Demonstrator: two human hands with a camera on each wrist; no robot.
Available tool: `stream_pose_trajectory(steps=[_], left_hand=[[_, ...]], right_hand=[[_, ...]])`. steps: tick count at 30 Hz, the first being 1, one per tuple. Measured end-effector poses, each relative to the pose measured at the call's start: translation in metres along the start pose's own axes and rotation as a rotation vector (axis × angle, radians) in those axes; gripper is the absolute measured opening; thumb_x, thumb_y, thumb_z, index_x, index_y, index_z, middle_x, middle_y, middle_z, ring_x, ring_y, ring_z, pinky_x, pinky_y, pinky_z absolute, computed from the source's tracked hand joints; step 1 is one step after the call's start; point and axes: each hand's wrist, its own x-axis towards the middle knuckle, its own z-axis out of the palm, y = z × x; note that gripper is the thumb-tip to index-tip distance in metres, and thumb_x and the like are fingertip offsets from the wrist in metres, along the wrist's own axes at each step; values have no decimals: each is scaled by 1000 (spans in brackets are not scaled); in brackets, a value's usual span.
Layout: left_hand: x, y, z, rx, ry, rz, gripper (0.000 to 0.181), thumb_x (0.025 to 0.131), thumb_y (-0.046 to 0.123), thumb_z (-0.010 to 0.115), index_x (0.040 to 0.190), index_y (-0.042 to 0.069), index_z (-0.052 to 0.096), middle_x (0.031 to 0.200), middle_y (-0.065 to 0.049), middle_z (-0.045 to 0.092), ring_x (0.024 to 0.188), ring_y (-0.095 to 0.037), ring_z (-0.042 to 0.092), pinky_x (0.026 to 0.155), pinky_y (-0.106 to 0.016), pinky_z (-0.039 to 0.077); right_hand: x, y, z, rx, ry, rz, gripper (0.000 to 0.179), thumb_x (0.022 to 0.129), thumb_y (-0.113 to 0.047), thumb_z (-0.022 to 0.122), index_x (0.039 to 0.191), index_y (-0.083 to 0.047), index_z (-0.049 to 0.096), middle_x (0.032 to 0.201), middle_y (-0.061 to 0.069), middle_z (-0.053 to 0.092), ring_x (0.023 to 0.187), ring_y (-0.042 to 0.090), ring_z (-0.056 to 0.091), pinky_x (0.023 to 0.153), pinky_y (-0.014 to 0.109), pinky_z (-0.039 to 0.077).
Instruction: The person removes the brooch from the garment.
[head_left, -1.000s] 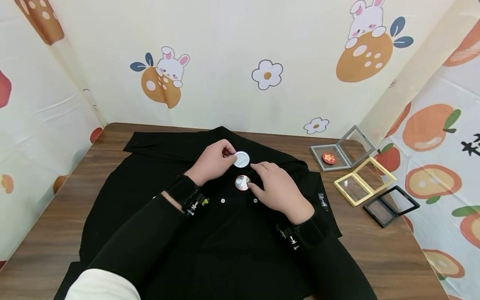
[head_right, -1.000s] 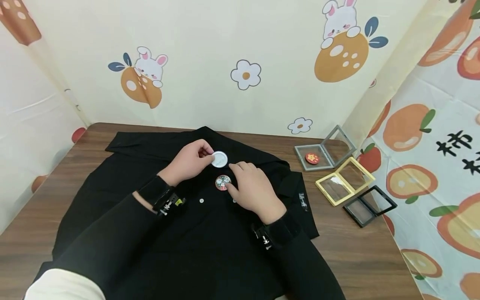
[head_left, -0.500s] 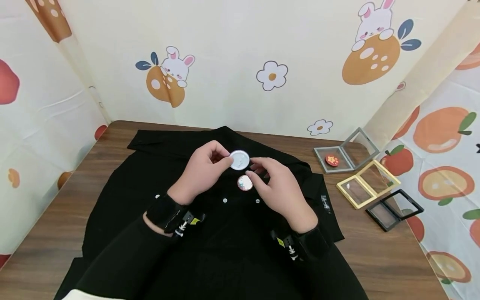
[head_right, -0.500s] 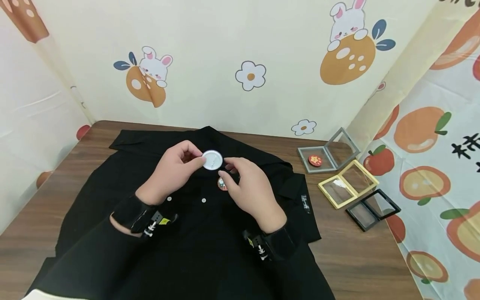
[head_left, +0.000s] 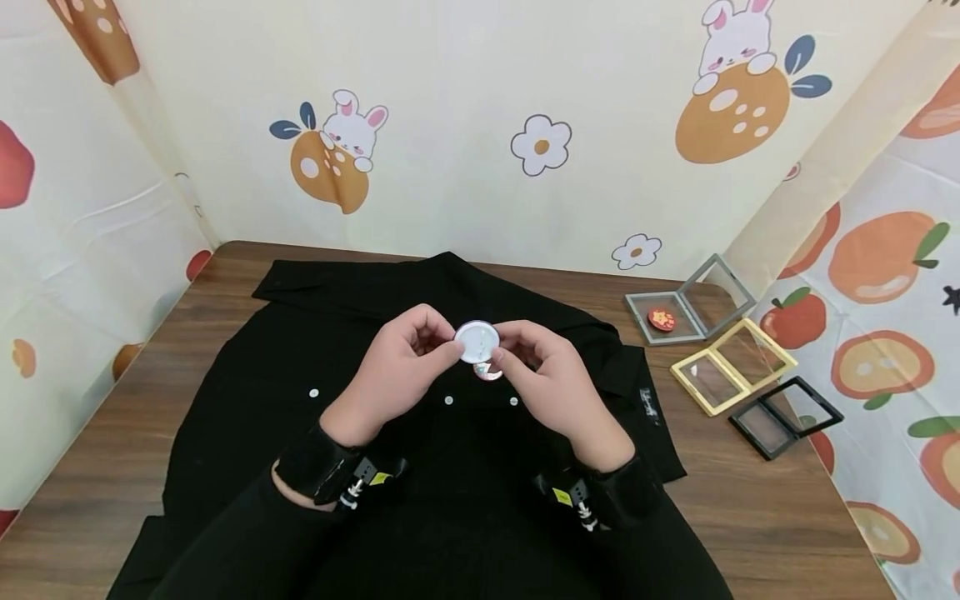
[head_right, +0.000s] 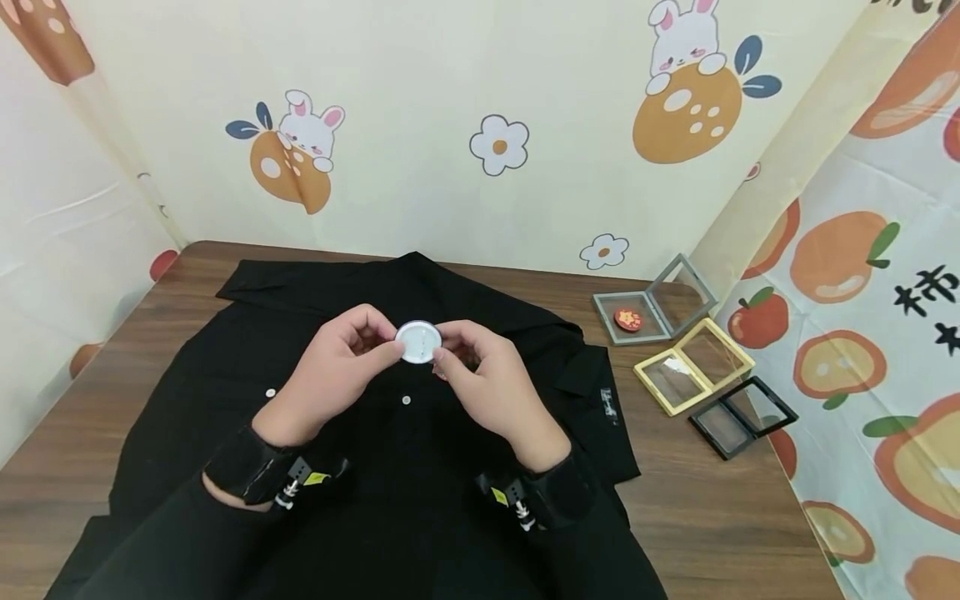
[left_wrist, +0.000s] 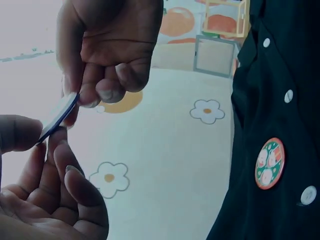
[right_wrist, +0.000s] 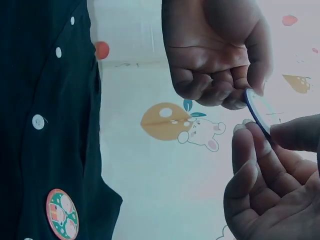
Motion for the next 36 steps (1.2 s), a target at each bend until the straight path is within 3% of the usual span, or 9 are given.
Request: stream_pose_trajectory(steps=[4, 10, 18, 27, 36], left_hand=[[-1, 2, -4, 51, -43, 24, 7, 96, 6, 70, 100, 8, 65, 86, -5, 68, 78, -25, 61, 66, -30, 49], [-4, 9, -8, 107, -92, 49, 5, 96, 10, 71, 94, 11, 66, 83, -1, 69, 74, -24, 63, 63, -32, 49], [-5, 12, -7, 141, -71, 69, 10, 93, 5, 72, 91, 14, 68, 85, -2, 62, 74, -20, 56, 63, -33, 46], [-7, 14, -3, 134, -58, 81, 10, 93, 6, 72, 90, 14, 68, 84, -1, 63, 73, -20, 57, 61, -32, 47], [-10, 20, -2, 138, -64, 86, 13, 93, 5, 71, 87, 15, 67, 82, -1, 62, 69, -21, 57, 57, -32, 46]], right_hand=[[-1, -1, -3, 34, -49, -32, 18, 102, -7, 65, 120, -4, 70, 97, 5, 71, 83, 28, 68, 70, 30, 54], [0, -2, -9, 61, -91, -77, 18, 100, -1, 64, 117, -1, 69, 99, 6, 70, 84, 24, 68, 73, 30, 57], [-1, -1, -8, 98, -82, -104, 18, 99, 3, 63, 116, 1, 68, 99, 7, 68, 83, 22, 65, 75, 34, 56], [-3, 0, -8, 125, -105, -138, 20, 99, 6, 62, 118, 2, 66, 98, 8, 67, 84, 23, 65, 74, 33, 56], [-4, -5, -7, 107, -121, -161, 22, 94, 1, 69, 115, -5, 69, 99, 3, 67, 84, 22, 57, 73, 32, 51]])
